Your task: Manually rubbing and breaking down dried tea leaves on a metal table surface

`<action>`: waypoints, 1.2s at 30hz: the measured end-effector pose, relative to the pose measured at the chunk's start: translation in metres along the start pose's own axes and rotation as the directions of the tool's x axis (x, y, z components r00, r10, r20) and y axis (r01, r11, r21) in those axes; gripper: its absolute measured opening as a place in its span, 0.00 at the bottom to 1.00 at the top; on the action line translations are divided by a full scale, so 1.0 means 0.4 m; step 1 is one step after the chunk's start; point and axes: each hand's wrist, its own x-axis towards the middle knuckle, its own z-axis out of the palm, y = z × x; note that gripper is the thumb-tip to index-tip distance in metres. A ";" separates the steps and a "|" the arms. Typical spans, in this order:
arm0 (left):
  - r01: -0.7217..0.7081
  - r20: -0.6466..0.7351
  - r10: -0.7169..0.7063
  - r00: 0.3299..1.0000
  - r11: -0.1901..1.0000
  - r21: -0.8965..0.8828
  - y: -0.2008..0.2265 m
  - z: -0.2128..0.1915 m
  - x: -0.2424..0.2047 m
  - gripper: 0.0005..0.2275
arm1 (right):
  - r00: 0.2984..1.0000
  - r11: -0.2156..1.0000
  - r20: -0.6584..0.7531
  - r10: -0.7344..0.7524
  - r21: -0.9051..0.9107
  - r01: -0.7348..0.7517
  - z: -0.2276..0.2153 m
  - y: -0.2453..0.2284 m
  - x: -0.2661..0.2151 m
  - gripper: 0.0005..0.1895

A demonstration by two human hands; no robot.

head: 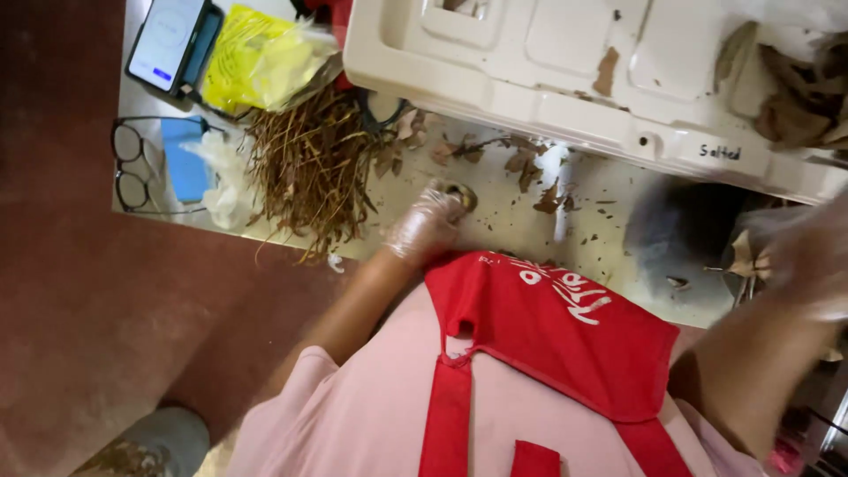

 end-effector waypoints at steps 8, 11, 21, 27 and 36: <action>0.498 -0.146 -0.710 0.689 0.609 -0.617 0.089 -0.226 -0.057 0.12 | 0.968 -0.029 0.142 0.208 -0.988 0.151 -0.040 0.766 0.901 0.13; 0.505 -0.185 -0.772 0.608 0.556 -0.660 0.125 -0.304 -0.041 0.14 | 0.942 -0.813 0.054 0.330 -0.491 0.313 -0.208 0.817 1.033 0.20; 0.214 -0.325 -0.796 0.510 0.484 -0.849 0.131 -0.286 -0.124 0.13 | 0.903 -0.858 -0.392 -0.174 -0.390 -0.334 -0.334 0.855 1.037 0.19; 0.317 -0.312 -0.830 0.462 0.483 -0.816 0.121 -0.282 -0.128 0.12 | 0.994 -0.886 0.007 -0.108 -0.454 -0.093 -0.246 0.814 0.956 0.07; 0.447 -0.191 -0.813 0.550 0.480 -0.755 0.109 -0.221 -0.036 0.11 | 0.794 -0.714 -0.503 -0.342 -0.411 -0.567 -0.088 0.881 1.009 0.12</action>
